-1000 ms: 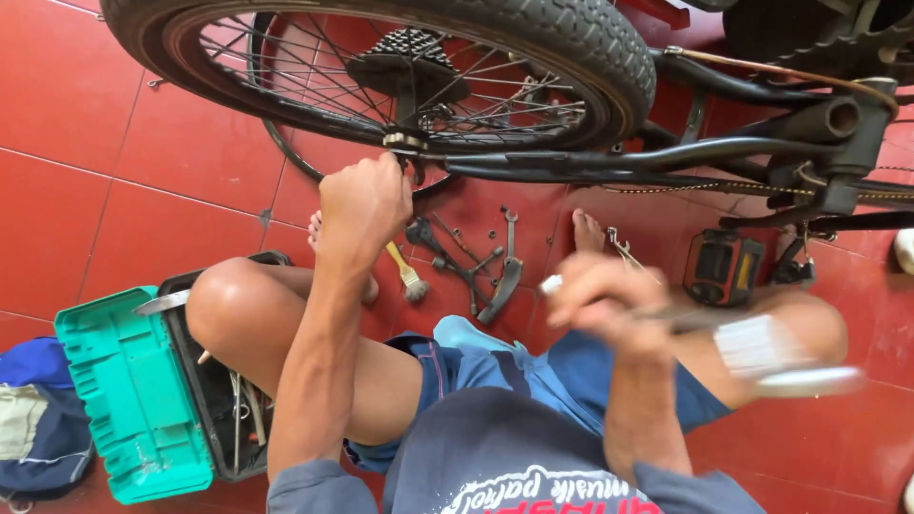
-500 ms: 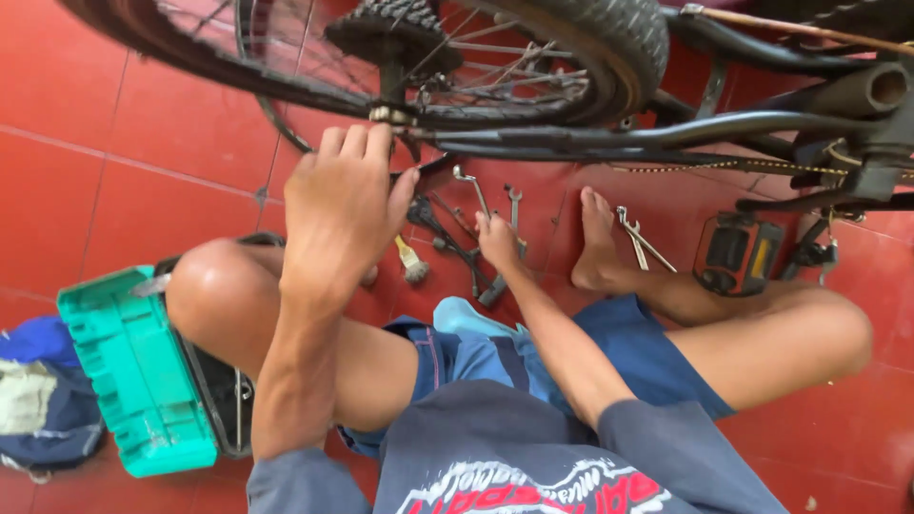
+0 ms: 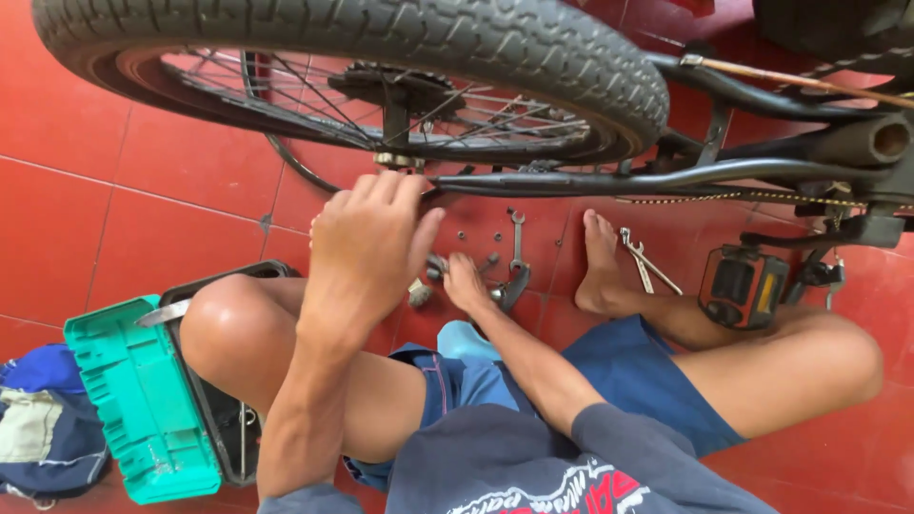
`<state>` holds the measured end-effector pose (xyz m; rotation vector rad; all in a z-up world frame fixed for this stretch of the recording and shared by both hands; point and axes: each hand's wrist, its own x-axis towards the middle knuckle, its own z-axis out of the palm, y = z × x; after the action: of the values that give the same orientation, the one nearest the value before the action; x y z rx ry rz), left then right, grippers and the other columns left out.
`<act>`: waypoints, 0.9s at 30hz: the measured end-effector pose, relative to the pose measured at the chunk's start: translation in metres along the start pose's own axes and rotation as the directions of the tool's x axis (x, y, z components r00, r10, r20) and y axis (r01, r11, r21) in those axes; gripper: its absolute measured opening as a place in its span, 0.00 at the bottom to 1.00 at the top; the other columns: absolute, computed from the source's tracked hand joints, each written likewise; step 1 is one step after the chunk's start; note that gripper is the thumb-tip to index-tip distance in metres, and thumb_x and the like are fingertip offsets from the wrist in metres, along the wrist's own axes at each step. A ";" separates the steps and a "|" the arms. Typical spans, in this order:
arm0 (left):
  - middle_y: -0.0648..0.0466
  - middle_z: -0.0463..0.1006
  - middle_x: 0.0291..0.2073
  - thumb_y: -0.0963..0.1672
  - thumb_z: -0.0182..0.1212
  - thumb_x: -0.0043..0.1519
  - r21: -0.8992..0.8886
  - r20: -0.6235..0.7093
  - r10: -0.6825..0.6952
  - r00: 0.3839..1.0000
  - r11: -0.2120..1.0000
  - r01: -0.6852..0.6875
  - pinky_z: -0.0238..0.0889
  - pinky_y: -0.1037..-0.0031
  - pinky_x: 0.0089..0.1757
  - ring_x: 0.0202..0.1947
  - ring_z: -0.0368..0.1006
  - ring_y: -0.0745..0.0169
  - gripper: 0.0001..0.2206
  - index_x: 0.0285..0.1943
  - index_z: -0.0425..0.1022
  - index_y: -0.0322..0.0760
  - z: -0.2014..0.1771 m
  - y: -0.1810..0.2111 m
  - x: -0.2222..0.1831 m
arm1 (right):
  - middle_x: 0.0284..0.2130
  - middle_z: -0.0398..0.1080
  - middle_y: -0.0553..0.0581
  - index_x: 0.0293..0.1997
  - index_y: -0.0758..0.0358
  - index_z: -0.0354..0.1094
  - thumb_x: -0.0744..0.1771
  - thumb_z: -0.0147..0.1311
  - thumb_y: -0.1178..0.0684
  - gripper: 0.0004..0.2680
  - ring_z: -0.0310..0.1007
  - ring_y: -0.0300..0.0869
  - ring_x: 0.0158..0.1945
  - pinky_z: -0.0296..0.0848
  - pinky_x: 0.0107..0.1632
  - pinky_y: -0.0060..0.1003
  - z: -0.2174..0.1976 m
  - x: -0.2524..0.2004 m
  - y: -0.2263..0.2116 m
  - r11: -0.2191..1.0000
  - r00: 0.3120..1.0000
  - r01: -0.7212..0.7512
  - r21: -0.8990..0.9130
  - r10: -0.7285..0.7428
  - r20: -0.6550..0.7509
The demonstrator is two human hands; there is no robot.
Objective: The person is reinstalling the rear wheel of a motorcycle, which involves positioning the wheel, adjusting the chain, and tightening the axle nuts using wrenches and a hammer.
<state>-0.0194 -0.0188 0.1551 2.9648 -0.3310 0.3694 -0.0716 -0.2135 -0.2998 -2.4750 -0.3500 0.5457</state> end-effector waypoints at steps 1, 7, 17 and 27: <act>0.59 0.75 0.35 0.54 0.61 0.63 -0.005 0.005 -0.002 1.000 1.000 0.002 0.69 0.69 0.40 0.43 0.76 0.58 0.15 0.51 0.76 0.47 0.013 0.008 -0.005 | 0.43 0.68 0.68 0.48 0.69 0.67 0.64 0.54 0.55 0.11 0.71 0.63 0.51 0.72 0.55 0.54 0.001 0.001 0.005 1.000 1.000 -0.005 -0.001 0.005 0.005; 0.58 0.73 0.27 0.50 0.57 0.61 -0.237 -0.006 0.219 0.976 0.947 -0.214 0.68 0.63 0.34 0.31 0.77 0.54 0.07 0.37 0.73 0.47 0.054 0.038 -0.031 | 0.44 0.69 0.78 0.50 0.76 0.68 0.66 0.51 0.57 0.11 0.67 0.71 0.54 0.66 0.58 0.58 0.010 0.028 0.042 0.939 0.981 -0.043 0.340 0.104 -0.164; 0.58 0.70 0.27 0.49 0.55 0.63 -0.142 -0.026 0.249 0.968 0.958 -0.250 0.67 0.71 0.39 0.34 0.75 0.59 0.07 0.35 0.69 0.47 0.047 0.024 -0.032 | 0.35 0.69 0.66 0.42 0.64 0.66 0.74 0.40 0.40 0.16 0.70 0.61 0.50 0.66 0.55 0.52 -0.064 0.019 0.085 0.844 0.786 -0.257 0.470 0.466 -0.406; 0.54 0.77 0.32 0.47 0.52 0.66 -0.325 0.027 0.152 0.988 0.936 -0.135 0.69 0.64 0.40 0.37 0.79 0.51 0.08 0.46 0.76 0.44 0.035 0.019 -0.012 | 0.45 0.74 0.72 0.54 0.57 0.67 0.68 0.53 0.50 0.11 0.72 0.66 0.57 0.70 0.57 0.59 -0.034 0.041 0.058 0.855 0.883 -0.408 0.321 0.459 -0.100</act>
<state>-0.0275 -0.0399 0.1201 2.6389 -0.5592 0.2274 -0.0124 -0.2614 -0.3206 -2.2856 0.3547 0.5108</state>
